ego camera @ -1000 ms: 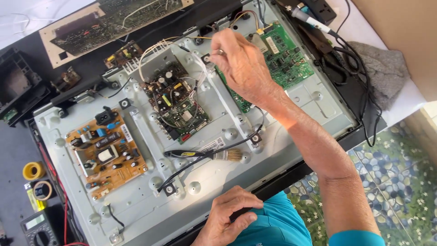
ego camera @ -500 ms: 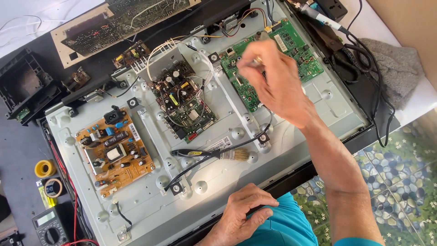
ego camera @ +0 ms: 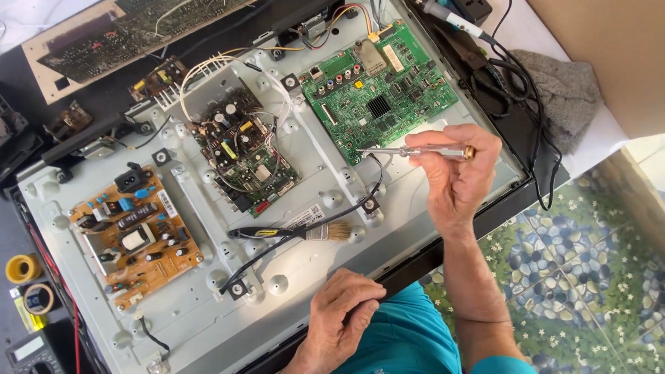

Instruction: Reassembling the internal components of a television by connecting cables and securing circuit boards.

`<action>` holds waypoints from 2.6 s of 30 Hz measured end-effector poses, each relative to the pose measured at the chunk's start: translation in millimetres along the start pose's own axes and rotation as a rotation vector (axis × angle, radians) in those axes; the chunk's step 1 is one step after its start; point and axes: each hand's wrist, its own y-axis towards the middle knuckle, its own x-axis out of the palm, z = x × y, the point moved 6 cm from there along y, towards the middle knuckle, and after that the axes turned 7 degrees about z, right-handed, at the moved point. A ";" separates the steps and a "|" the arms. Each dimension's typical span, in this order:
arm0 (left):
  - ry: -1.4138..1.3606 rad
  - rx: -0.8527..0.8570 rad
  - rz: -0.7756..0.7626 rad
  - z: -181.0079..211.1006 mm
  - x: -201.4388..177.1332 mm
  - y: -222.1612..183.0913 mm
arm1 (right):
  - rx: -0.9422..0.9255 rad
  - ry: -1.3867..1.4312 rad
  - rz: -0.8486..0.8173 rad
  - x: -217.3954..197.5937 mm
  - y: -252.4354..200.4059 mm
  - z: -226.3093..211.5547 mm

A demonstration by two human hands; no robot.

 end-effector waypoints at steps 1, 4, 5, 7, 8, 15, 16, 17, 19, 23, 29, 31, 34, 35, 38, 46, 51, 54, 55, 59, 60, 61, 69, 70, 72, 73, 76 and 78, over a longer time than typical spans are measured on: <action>0.000 -0.001 0.008 -2.2 0.5 -4.0 | -0.002 0.003 -0.007 0.7 -4.7 2.5; 0.053 0.031 0.070 -2.3 -2.7 -14.1 | 0.072 0.002 0.040 0.0 -16.0 11.0; 0.056 0.017 0.066 -1.4 -3.9 -15.5 | 0.076 0.033 0.027 2.5 -17.9 10.8; 0.062 0.003 0.067 0.8 -4.6 -17.8 | 0.079 0.068 0.012 5.5 -19.8 9.0; 0.074 0.014 0.090 2.5 -5.3 -18.7 | 0.046 0.013 -0.006 6.8 -20.0 6.2; 0.160 0.045 0.146 8.2 -6.2 -27.2 | 0.022 -0.130 -0.087 8.0 -22.6 1.8; 0.161 0.042 0.154 7.1 -5.8 -28.1 | 0.022 -0.126 -0.094 8.4 -21.8 0.8; 0.169 0.053 0.170 6.6 -6.5 -28.5 | 0.022 -0.145 -0.116 10.0 -21.1 0.3; 0.177 0.064 0.188 4.1 -6.1 -30.1 | 0.022 -0.163 -0.139 11.1 -20.6 4.0; 0.216 0.084 0.234 0.4 -5.5 -31.3 | -0.048 -0.137 -0.203 15.7 -23.0 5.5; 0.329 0.272 0.292 -8.1 -1.9 -32.1 | -0.004 -0.133 -0.199 20.7 -27.8 7.1; 0.352 0.308 0.299 -11.1 -1.3 -32.6 | 0.046 -0.160 -0.152 18.1 -26.3 6.5; 0.366 0.376 0.285 -7.8 -2.3 -31.6 | 0.036 -0.041 -0.098 15.4 -21.5 0.5; 0.327 0.368 0.275 -8.9 -3.7 -32.0 | 0.049 -0.082 -0.120 16.4 -21.8 0.9; 0.272 0.365 0.265 -11.8 -6.0 -31.2 | 0.055 -0.099 -0.119 15.8 -19.6 0.8; 0.248 0.389 0.289 -16.4 -9.1 -31.7 | -0.043 -0.152 -0.263 33.0 -19.9 -3.7; 0.242 0.394 0.293 -16.2 -10.6 -32.7 | -0.048 -0.104 -0.363 47.7 -18.0 -5.0; 0.255 0.408 0.295 -13.2 -11.4 -30.4 | -0.047 -0.123 -0.355 48.6 -18.0 -1.1; 0.257 0.407 0.296 -13.5 -11.5 -29.6 | -0.047 -0.121 -0.355 49.0 -18.3 -0.2; 0.254 0.417 0.303 -11.0 -12.8 -26.5 | -0.036 -0.163 -0.322 47.3 -18.3 4.9; 0.251 0.411 0.300 -9.9 -13.1 -25.2 | -0.036 -0.171 -0.317 46.5 -18.1 5.7; 0.253 0.413 0.301 -10.0 -13.0 -25.4 | -0.038 -0.169 -0.316 46.7 -17.2 6.1; 0.259 0.401 0.282 -9.6 -12.7 -23.1 | -0.057 -0.116 -0.315 48.6 -13.7 4.6; 0.262 0.401 0.284 -9.2 -12.1 -23.5 | -0.058 -0.113 -0.316 49.0 -12.9 4.0; 0.270 0.389 0.290 -9.6 -12.2 -23.1 | -0.058 -0.092 -0.317 49.1 -11.5 2.3; 0.269 0.391 0.288 -9.8 -11.6 -22.7 | -0.059 -0.093 -0.314 49.6 -11.6 3.0; 0.273 0.396 0.300 -9.9 -11.9 -22.1 | -0.044 -0.049 -0.318 52.9 -12.9 4.7; 0.249 0.395 0.286 -10.1 -11.6 -21.6 | -0.070 -0.041 -0.312 54.8 -14.0 4.2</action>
